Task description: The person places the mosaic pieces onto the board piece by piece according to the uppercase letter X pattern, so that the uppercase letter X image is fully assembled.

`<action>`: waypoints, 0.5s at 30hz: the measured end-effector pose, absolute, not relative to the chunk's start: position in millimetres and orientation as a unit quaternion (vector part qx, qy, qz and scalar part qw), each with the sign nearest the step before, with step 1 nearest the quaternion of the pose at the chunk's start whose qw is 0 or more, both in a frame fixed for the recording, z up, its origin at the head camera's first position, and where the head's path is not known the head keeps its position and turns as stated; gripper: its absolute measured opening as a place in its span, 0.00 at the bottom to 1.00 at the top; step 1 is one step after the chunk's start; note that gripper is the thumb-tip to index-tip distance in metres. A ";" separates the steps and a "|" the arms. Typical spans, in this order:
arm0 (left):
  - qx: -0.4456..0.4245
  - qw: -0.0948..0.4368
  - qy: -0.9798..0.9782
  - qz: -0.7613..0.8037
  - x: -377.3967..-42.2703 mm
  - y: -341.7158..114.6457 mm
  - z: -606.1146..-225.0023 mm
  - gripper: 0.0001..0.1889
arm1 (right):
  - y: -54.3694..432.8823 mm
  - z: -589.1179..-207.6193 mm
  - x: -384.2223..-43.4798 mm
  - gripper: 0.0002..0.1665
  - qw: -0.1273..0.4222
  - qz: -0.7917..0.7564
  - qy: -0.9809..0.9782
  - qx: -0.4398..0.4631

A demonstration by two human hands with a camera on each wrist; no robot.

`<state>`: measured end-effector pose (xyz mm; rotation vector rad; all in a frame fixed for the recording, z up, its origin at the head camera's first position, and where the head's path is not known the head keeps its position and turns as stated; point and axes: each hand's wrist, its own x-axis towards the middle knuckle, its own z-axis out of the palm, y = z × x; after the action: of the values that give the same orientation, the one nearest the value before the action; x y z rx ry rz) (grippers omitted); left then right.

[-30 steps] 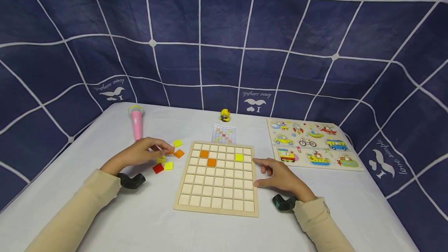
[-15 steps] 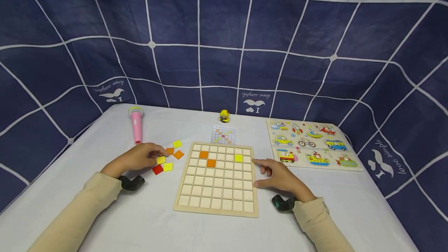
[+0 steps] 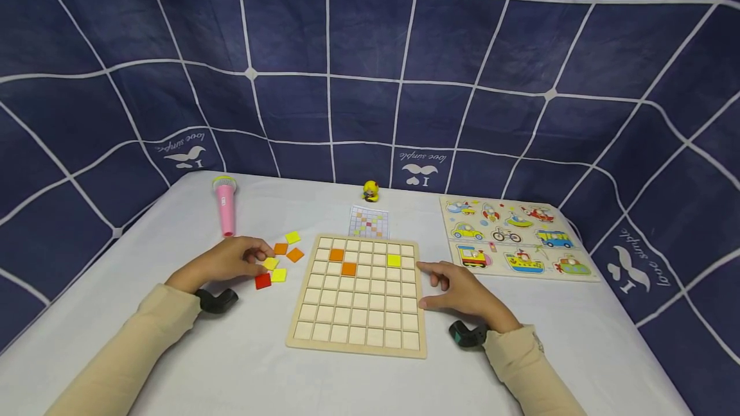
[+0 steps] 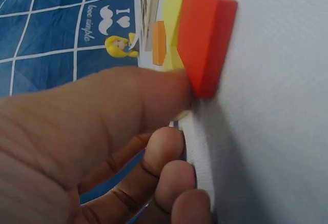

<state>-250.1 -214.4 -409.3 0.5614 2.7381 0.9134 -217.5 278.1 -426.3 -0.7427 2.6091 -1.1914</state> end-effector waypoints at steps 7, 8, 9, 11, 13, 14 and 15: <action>0.186 0.092 0.928 0.309 -251.8 -212.3 -412.9 0.13 | 279.2 -427.9 -218.2 0.44 0.086 -0.399 0.877 -0.255; 0.186 0.093 0.928 0.310 -251.7 -212.1 -412.9 0.13 | 279.3 -428.0 -218.3 0.44 0.085 -0.398 0.877 -0.255; 0.185 0.093 0.927 0.311 -251.7 -211.9 -413.0 0.13 | 279.2 -428.0 -218.4 0.45 0.085 -0.397 0.877 -0.255; 0.181 0.093 0.927 0.315 -251.4 -211.5 -412.8 0.13 | 279.1 -428.0 -218.6 0.45 0.085 -0.397 0.878 -0.255; 0.178 0.090 0.927 0.317 -251.2 -211.0 -412.4 0.13 | 279.1 -428.0 -218.6 0.45 0.084 -0.396 0.878 -0.256; 0.176 0.087 0.927 0.318 -251.0 -210.6 -412.0 0.13 | 279.2 -428.0 -218.6 0.45 0.084 -0.396 0.878 -0.256; 0.176 0.084 0.927 0.320 -251.1 -210.4 -411.8 0.13 | 279.3 -428.0 -218.5 0.45 0.084 -0.396 0.878 -0.257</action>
<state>-251.1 -210.4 -411.8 0.5257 2.7667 0.9548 -218.5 279.3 -428.0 -0.7656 2.6190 -1.1829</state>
